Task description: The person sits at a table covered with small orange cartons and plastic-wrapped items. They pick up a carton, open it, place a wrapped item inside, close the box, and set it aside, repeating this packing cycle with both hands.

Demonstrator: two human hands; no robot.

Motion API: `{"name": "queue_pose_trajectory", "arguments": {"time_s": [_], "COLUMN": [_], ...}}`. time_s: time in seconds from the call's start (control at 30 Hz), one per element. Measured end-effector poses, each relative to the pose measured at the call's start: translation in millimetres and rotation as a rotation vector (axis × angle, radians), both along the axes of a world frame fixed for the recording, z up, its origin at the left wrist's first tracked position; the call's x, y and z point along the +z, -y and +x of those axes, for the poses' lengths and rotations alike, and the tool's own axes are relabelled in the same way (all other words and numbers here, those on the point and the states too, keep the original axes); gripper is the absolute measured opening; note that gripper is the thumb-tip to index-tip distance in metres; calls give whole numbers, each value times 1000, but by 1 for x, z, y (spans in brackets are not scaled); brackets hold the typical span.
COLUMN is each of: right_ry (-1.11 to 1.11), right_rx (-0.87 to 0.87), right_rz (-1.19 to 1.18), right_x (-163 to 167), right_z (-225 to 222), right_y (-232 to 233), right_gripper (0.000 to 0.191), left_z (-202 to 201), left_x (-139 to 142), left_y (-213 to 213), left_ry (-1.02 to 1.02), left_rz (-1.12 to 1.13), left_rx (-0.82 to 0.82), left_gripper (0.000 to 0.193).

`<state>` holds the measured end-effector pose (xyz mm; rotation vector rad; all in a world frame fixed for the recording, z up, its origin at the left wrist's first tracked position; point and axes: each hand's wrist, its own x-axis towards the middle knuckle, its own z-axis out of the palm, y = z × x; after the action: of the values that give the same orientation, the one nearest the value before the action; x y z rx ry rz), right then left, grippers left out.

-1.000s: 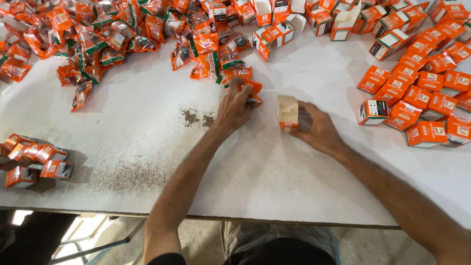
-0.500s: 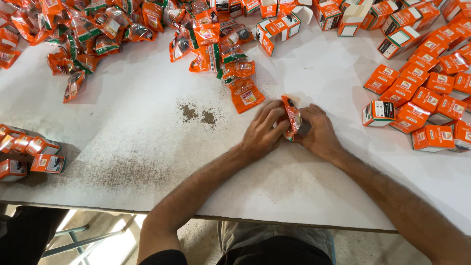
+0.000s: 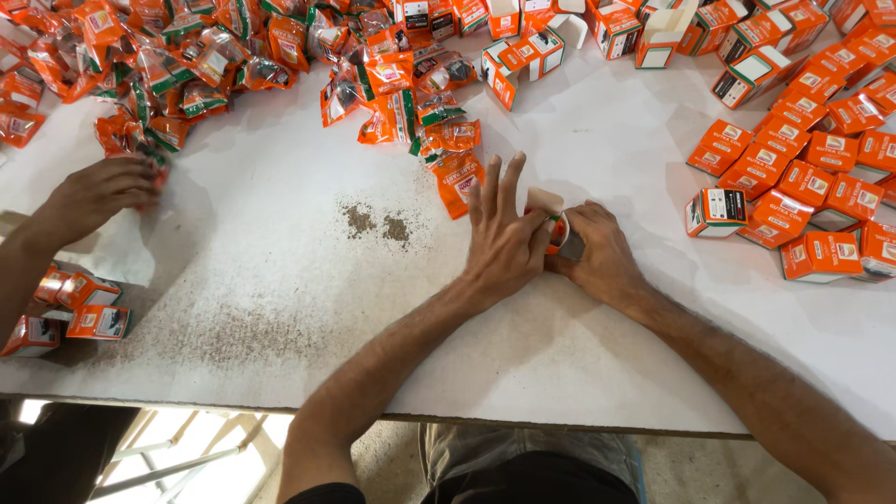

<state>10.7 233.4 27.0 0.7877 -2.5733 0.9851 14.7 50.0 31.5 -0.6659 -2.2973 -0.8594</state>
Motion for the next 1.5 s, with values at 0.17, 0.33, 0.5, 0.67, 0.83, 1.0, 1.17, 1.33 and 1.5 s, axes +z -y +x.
{"name": "queue_pose_trajectory", "arguments": {"time_s": [0.17, 0.33, 0.5, 0.67, 0.83, 1.0, 1.17, 1.33, 1.5], "right_ry": [24, 105, 62, 19, -45, 81, 138, 195, 193], "right_rx": [-30, -88, -32, -13, 29, -40, -85, -122, -94], "right_rz": [19, -136, -65, 16, 4, 2, -39, -43, -52], "right_x": [1, 1, 2, 2, 5, 11, 9, 1, -2], "right_z": [-1, 8, 8, 11, 11, 13, 13, 11, 10], "right_y": [1, 5, 6, 4, 5, 7, 6, 4, 2], "right_gripper": [54, 82, 58, 50, 48, 46, 48, 65, 64], "left_z": [-5, -27, -38, -38, -43, -47, -20, -11, -11], "left_x": [3, -14, -38, -45, -34, -20, -19, -18, -23], "left_y": [-2, 2, -2, 23, 34, 17, 22, 40, 35], "left_ry": [346, 658, 590, 987, 1137, 935, 296, 135, 112], "left_rz": [393, 462, 531, 692, 887, 550, 289, 100, 127], "left_rx": [-67, -89, -148, -400, -502, -328, -368, -482, -426], "left_gripper": [39, 34, 29, 36, 28, 27, 38, 40, 22]}}
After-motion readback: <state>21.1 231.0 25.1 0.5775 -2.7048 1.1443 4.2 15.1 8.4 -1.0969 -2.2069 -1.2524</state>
